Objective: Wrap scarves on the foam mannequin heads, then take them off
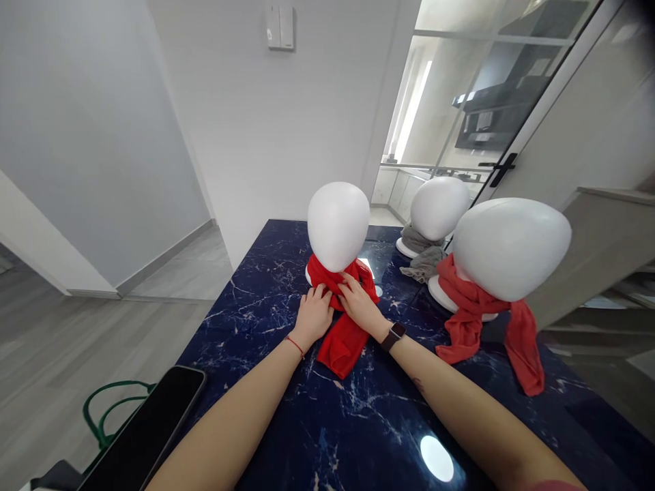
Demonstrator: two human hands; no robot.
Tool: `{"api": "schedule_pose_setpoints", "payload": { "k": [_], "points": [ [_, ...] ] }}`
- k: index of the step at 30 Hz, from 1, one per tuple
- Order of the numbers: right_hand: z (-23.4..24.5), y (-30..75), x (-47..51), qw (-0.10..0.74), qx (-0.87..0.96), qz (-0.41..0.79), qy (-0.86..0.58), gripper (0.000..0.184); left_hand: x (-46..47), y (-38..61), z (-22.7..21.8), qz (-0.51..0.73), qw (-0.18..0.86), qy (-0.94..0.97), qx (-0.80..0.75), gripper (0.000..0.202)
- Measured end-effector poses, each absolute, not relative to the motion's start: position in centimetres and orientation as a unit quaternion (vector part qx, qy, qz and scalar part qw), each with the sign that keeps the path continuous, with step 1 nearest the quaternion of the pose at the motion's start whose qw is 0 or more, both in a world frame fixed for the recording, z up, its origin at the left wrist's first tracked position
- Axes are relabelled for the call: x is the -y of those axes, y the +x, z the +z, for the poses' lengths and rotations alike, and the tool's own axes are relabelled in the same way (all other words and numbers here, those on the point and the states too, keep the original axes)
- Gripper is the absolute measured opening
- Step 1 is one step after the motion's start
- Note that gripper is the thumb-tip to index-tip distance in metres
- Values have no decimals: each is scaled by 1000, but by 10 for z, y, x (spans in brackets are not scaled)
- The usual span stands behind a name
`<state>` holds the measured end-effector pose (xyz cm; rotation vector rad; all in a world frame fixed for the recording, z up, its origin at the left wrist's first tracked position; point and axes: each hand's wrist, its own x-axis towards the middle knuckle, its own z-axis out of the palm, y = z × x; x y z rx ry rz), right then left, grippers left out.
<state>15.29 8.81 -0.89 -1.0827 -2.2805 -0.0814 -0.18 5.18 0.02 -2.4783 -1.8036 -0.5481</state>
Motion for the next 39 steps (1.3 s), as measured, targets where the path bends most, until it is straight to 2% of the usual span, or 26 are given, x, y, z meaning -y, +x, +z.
{"api": "schedule_pose_setpoints", "payload": {
  "k": [11,18,31,35,39],
  "points": [
    [-12,157,-96,254,857,-49,-445,25,-52,-2,-1,-177,29,-797,577,39],
    [-14,157,-97,292,834,-25,-468,30,-52,-2,-3,-186,43,-798,572,38],
    [-6,171,-96,215,767,-142,-587,17,-51,0,-2,-187,61,-795,574,35],
    [-4,178,-97,215,708,-153,-655,21,-52,0,-3,-200,59,-792,573,35],
    [-1,173,-95,243,771,-143,-572,27,-53,0,-5,-204,63,-792,572,36]
  ]
}}
